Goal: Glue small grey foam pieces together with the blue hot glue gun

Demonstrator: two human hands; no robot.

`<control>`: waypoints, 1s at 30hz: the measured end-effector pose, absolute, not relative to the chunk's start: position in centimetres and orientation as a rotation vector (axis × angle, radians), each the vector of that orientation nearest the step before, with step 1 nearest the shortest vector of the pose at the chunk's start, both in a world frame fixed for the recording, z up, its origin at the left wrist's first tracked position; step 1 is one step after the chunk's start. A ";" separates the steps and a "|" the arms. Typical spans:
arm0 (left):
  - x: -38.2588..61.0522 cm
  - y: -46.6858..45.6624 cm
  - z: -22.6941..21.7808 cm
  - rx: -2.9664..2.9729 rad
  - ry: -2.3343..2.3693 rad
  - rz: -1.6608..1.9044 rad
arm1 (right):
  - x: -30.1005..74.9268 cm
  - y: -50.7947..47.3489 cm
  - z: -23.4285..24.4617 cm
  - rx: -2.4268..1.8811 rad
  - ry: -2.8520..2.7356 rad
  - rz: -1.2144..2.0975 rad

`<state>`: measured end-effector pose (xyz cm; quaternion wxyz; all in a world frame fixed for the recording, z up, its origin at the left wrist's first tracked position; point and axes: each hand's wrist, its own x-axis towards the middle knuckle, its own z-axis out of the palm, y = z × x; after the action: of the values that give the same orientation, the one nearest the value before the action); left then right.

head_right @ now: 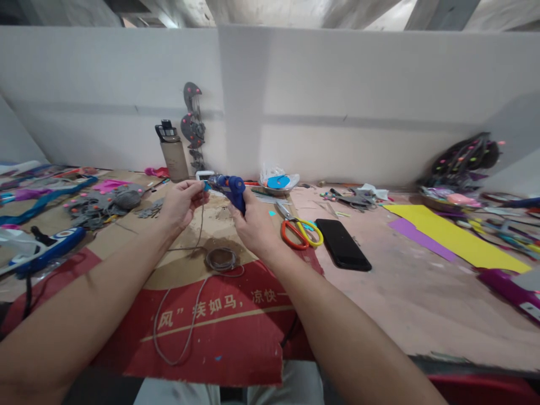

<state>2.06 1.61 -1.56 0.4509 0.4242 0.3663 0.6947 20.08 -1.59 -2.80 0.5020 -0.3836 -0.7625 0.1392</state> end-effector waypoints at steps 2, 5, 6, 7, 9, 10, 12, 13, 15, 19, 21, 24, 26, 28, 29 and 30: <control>2.1 1.6 -1.5 1.043 0.908 1.716 | 20.1 -1.6 -2.8 -0.923 -1.837 0.349; 2.1 1.4 -1.4 1.031 0.915 1.714 | 20.1 -1.7 -2.8 -0.930 -1.832 0.361; 2.1 1.4 -1.4 1.028 0.916 1.716 | 20.1 -1.7 -2.8 -0.926 -1.830 0.363; 2.1 1.4 -1.4 1.025 0.914 1.720 | 20.1 -1.7 -2.8 -0.922 -1.828 0.363; 2.1 1.5 -1.4 1.028 0.911 1.727 | 20.0 -1.7 -2.8 -0.917 -1.826 0.364; 2.1 1.5 -1.5 1.032 0.909 1.728 | 20.0 -1.7 -2.8 -0.919 -1.829 0.366; 2.1 1.6 -1.5 1.039 0.910 1.726 | 20.0 -1.7 -2.8 -0.924 -1.835 0.372; 2.1 1.6 -1.5 1.043 0.911 1.723 | 20.0 -1.7 -2.8 -0.926 -1.838 0.374; 2.1 1.6 -1.5 1.051 0.909 1.715 | 20.0 -1.7 -2.8 -0.929 -1.841 0.371; 2.2 1.5 -1.5 1.062 0.921 1.699 | 20.0 -1.6 -2.8 -0.923 -1.844 0.352; 2.2 1.5 -1.5 1.063 0.933 1.696 | 19.9 -1.6 -2.8 -0.912 -1.844 0.342; 2.2 1.6 -1.6 1.073 0.933 1.697 | 19.9 -1.6 -2.8 -0.899 -1.846 0.335; 2.1 1.6 -1.6 1.075 0.928 1.698 | 20.0 -1.6 -2.7 -0.899 -1.850 0.336; 2.1 1.7 -1.6 1.069 0.923 1.697 | 20.0 -1.6 -2.7 -0.900 -1.853 0.335; 2.1 1.7 -1.5 1.066 0.920 1.700 | 20.0 -1.6 -2.7 -0.900 -1.855 0.335; 2.1 1.7 -1.5 1.063 0.916 1.703 | 20.0 -1.6 -2.7 -0.900 -1.855 0.335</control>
<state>2.08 1.69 -1.53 0.4507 0.4301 0.3707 0.6888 20.02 -1.59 -2.75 0.5023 -0.3725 -0.7679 0.1385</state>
